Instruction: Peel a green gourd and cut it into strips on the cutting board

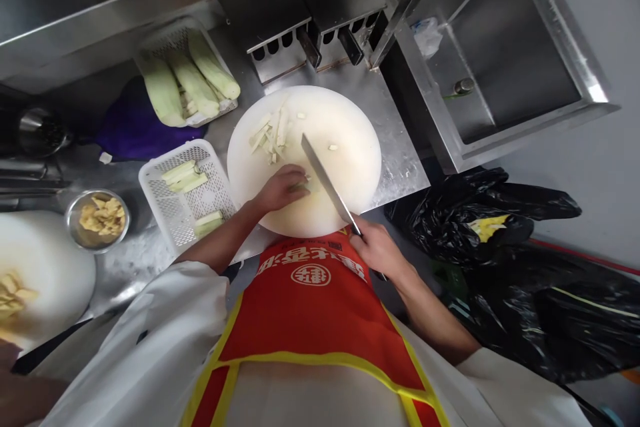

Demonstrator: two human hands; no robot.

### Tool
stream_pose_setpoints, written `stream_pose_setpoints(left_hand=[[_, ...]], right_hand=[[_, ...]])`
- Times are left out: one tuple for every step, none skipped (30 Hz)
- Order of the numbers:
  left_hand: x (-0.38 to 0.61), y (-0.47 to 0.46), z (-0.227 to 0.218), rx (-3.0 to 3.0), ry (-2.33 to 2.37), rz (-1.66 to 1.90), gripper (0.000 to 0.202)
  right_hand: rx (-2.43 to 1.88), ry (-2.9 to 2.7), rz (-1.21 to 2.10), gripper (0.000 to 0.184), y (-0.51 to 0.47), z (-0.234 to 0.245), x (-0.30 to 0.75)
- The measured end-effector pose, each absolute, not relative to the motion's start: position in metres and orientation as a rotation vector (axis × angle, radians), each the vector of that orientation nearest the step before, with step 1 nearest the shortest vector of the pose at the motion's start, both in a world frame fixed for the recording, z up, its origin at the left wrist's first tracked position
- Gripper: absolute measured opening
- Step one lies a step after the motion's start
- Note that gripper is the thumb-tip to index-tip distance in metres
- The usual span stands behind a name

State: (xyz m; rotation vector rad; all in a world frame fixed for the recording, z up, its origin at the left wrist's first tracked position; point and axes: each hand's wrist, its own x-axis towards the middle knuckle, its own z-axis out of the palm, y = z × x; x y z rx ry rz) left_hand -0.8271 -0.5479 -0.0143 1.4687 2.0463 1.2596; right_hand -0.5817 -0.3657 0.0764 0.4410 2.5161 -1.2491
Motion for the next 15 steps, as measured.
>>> stream_pose_setpoints(left_hand=[[-0.831,-0.553,-0.011,1.383,2.062,1.349,0.027],[-0.837,-0.558,-0.009,1.290,2.089,1.442,0.025],[-0.842,-0.564,-0.007,1.197,2.122,1.529,0.024],[-0.847,-0.571,-0.005,1.114,2.152,1.599,0.023],[-0.851,-0.578,-0.003,1.057,2.175,1.641,0.022],[-0.853,-0.584,-0.003,1.034,2.188,1.653,0.021],[-0.853,-0.590,-0.002,1.048,2.189,1.633,0.021],[-0.852,-0.595,-0.002,1.091,2.182,1.589,0.020],[-0.849,-0.598,-0.003,1.146,2.168,1.532,0.020],[-0.845,-0.601,-0.004,1.195,2.154,1.478,0.019],[-0.840,-0.603,-0.006,1.226,2.145,1.433,0.019],[-0.836,-0.605,-0.008,1.239,2.144,1.400,0.019],[-0.833,-0.606,-0.010,1.242,2.152,1.382,0.019],[-0.831,-0.606,-0.012,1.243,2.163,1.376,0.019],[-0.829,-0.607,-0.014,1.253,2.170,1.374,0.019]], right_hand=[[0.475,2.535,-1.243,0.052,-0.366,0.079,-0.579],[0.502,2.551,-1.233,0.050,-0.366,0.082,-0.576],[0.518,2.563,-1.223,0.049,-0.366,0.085,-0.574],[0.522,2.572,-1.217,0.046,-0.367,0.090,-0.572],[0.516,2.576,-1.219,0.044,-0.369,0.094,-0.571],[0.501,2.575,-1.229,0.042,-0.371,0.099,-0.569],[0.480,2.569,-1.249,0.041,-0.374,0.104,-0.568],[0.458,2.558,-1.273,0.040,-0.378,0.108,-0.567],[0.438,2.543,-1.296,0.039,-0.382,0.113,-0.566],[0.418,2.524,-1.314,0.037,-0.387,0.116,-0.565],[0.399,2.505,-1.322,0.035,-0.393,0.119,-0.564],[0.381,2.489,-1.323,0.033,-0.398,0.121,-0.563],[0.367,2.476,-1.318,0.031,-0.405,0.122,-0.562],[0.357,2.467,-1.310,0.030,-0.411,0.122,-0.562],[0.352,2.461,-1.299,0.030,-0.416,0.123,-0.562]])
